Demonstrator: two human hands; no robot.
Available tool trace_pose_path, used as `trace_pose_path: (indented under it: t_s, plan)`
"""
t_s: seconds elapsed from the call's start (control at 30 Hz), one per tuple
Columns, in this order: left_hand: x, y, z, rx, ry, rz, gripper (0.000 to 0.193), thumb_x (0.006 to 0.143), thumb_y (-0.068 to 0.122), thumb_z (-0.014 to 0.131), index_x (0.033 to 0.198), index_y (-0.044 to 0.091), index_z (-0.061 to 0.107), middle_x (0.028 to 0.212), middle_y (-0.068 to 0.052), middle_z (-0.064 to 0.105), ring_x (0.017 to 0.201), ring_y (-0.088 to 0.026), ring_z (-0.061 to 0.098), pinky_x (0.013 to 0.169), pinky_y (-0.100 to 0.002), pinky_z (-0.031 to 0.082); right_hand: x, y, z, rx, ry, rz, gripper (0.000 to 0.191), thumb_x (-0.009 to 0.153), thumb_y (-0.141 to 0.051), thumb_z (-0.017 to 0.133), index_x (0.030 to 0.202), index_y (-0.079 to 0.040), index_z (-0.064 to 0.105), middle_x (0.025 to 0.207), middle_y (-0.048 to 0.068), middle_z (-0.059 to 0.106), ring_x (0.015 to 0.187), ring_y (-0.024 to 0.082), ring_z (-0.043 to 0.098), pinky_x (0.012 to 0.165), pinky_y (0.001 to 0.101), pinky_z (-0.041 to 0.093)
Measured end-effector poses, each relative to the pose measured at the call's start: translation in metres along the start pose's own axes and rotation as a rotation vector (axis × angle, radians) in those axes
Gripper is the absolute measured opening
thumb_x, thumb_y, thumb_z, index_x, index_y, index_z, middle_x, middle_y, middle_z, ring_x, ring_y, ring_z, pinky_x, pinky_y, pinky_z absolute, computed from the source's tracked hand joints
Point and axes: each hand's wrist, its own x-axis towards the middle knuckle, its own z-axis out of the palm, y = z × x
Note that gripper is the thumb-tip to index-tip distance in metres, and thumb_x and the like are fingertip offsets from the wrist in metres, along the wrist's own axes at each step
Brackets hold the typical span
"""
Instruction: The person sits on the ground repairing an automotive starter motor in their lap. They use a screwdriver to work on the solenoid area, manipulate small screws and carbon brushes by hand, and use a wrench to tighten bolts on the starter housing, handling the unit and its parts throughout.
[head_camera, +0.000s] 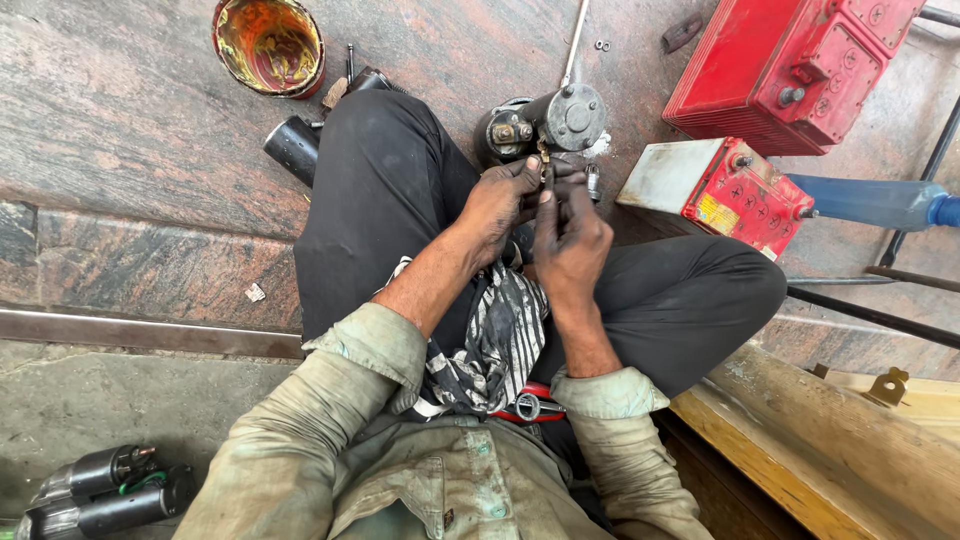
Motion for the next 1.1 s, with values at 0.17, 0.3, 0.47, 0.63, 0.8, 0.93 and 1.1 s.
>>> trace_pose_path:
  t_s: [0.17,0.3,0.47,0.63,0.8,0.93,1.1]
  plan:
    - [-0.001,-0.002,0.002,-0.011,0.003,0.004,0.046,0.109,0.034,0.044,0.127,0.0,0.068,0.12,-0.008,0.075,0.105,-0.018,0.07,0.092,-0.035,0.057,-0.004,-0.002,-0.003,0.055,0.011,-0.031,0.008,0.104,-0.006,0.064,0.103,0.002,0.064,0.074,0.011,0.069,0.062,0.018,0.07,0.057,0.0346,0.053]
    - [0.002,-0.007,-0.001,-0.052,-0.044,0.057,0.046,0.109,0.035,0.044,0.123,-0.002,0.069,0.115,-0.01,0.076,0.102,-0.02,0.072,0.092,-0.036,0.06,-0.004,-0.003,-0.005,-0.046,0.016,-0.016,0.012,0.101,-0.008,0.069,0.104,0.004,0.065,0.068,0.016,0.065,0.055,0.025,0.066,0.054,0.0386,0.049]
    - [0.007,-0.01,-0.001,0.039,0.095,0.004,0.046,0.11,0.038,0.049,0.123,0.0,0.069,0.108,-0.009,0.073,0.095,-0.018,0.07,0.085,-0.035,0.058,0.0,-0.006,-0.007,0.025,0.021,-0.005,0.012,0.104,-0.009,0.064,0.109,0.001,0.066,0.074,0.014,0.07,0.061,0.024,0.071,0.056,0.0371,0.052]
    - [0.001,-0.005,0.003,0.083,0.054,0.025,0.045,0.108,0.039,0.048,0.125,0.004,0.071,0.116,-0.005,0.076,0.095,-0.011,0.067,0.086,-0.03,0.056,-0.001,-0.012,-0.012,-0.076,0.028,-0.064,0.013,0.099,-0.008,0.066,0.107,0.001,0.067,0.073,0.017,0.068,0.059,0.03,0.069,0.054,0.0393,0.05]
    - [-0.005,-0.005,0.007,0.034,0.006,0.062,0.043,0.11,0.033,0.046,0.121,0.001,0.072,0.115,-0.008,0.076,0.101,-0.016,0.071,0.091,-0.032,0.057,-0.001,-0.014,-0.014,-0.008,0.001,0.002,0.009,0.101,-0.007,0.065,0.104,0.001,0.065,0.072,0.018,0.068,0.06,0.031,0.071,0.055,0.0403,0.051]
    - [0.002,-0.006,0.009,0.036,0.082,0.078,0.041,0.111,0.031,0.046,0.123,0.001,0.071,0.112,-0.008,0.074,0.098,-0.018,0.068,0.088,-0.035,0.056,0.0,-0.009,-0.012,0.009,0.064,-0.107,0.014,0.1,-0.006,0.064,0.11,0.003,0.063,0.079,0.019,0.07,0.067,0.032,0.073,0.058,0.0397,0.054]
    - [0.002,-0.007,0.007,0.032,0.009,0.061,0.041,0.11,0.033,0.047,0.123,0.002,0.071,0.115,-0.006,0.076,0.097,-0.015,0.068,0.089,-0.033,0.055,-0.003,-0.005,-0.01,-0.065,0.043,-0.074,0.007,0.1,-0.007,0.067,0.099,0.0,0.064,0.074,0.018,0.068,0.064,0.035,0.07,0.057,0.0425,0.051]
